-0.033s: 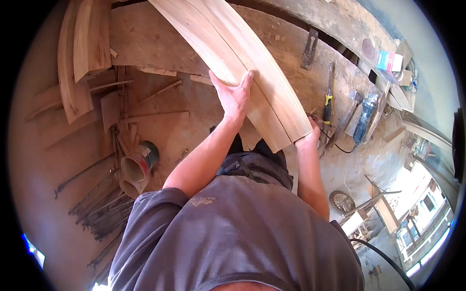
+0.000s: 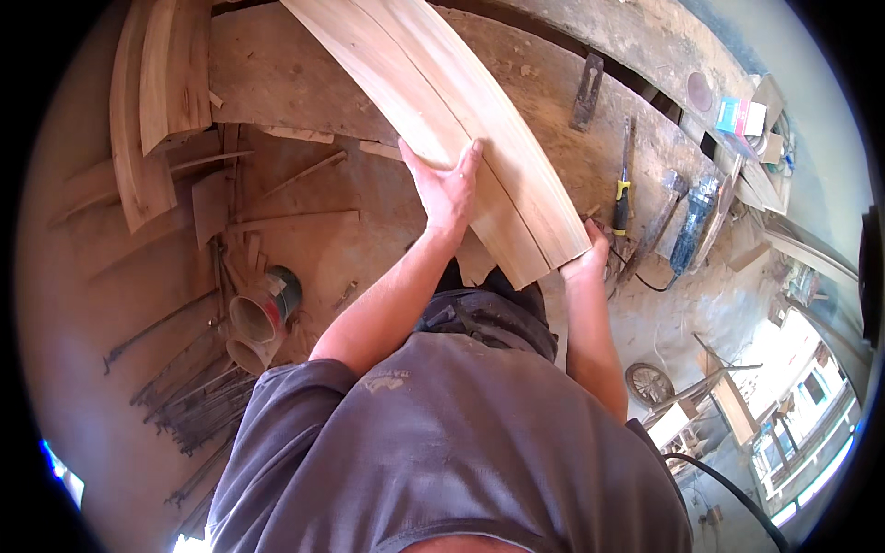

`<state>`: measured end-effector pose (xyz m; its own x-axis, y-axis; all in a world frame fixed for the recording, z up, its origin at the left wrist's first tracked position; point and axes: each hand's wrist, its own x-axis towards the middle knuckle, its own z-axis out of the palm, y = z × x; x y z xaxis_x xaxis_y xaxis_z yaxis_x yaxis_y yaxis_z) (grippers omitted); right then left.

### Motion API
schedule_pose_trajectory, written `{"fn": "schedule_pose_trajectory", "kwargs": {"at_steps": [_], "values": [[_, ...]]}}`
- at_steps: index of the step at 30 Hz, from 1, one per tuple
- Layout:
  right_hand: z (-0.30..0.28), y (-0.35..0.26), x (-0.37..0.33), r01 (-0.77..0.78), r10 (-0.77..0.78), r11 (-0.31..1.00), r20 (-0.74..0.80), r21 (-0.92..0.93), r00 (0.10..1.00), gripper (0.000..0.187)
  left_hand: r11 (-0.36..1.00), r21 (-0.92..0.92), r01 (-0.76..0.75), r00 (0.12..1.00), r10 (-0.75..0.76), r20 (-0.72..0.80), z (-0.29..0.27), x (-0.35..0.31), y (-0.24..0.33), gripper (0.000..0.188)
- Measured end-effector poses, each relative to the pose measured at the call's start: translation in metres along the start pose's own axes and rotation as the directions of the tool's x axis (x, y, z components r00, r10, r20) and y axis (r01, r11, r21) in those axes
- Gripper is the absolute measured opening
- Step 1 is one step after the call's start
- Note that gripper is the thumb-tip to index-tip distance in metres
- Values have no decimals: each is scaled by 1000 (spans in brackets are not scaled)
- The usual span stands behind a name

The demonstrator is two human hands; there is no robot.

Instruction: The person repairs a wooden plank by hammering a small wooden piece into a hole, then uses an angle grinder to smooth the surface. The person flips the plank, removes a loose piece, and sands the surface with sandpaper before placing it on a rack.

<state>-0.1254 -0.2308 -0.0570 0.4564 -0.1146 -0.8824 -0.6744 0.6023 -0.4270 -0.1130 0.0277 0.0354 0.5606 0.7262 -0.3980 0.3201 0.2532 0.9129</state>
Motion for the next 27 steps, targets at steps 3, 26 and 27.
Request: {"fn": "schedule_pose_trajectory", "kwargs": {"at_steps": [3, 26, 27], "values": [[1, -12, 5, -106, 105, 994, -28, -37, 994, 36, 999, -22, 39, 999, -38, 37, 3, -28, -36, 111], [12, -54, -63, 356, -62, 854, 607, -378, 792, 72, 915, -303, 267, 961, -275, 18, 32, -107, -45, 67], [13, -60, -62, 387, -69, 822, 601, -418, 797, 72, 917, -319, 239, 970, -243, 28, 37, -106, -54, 69]]}}
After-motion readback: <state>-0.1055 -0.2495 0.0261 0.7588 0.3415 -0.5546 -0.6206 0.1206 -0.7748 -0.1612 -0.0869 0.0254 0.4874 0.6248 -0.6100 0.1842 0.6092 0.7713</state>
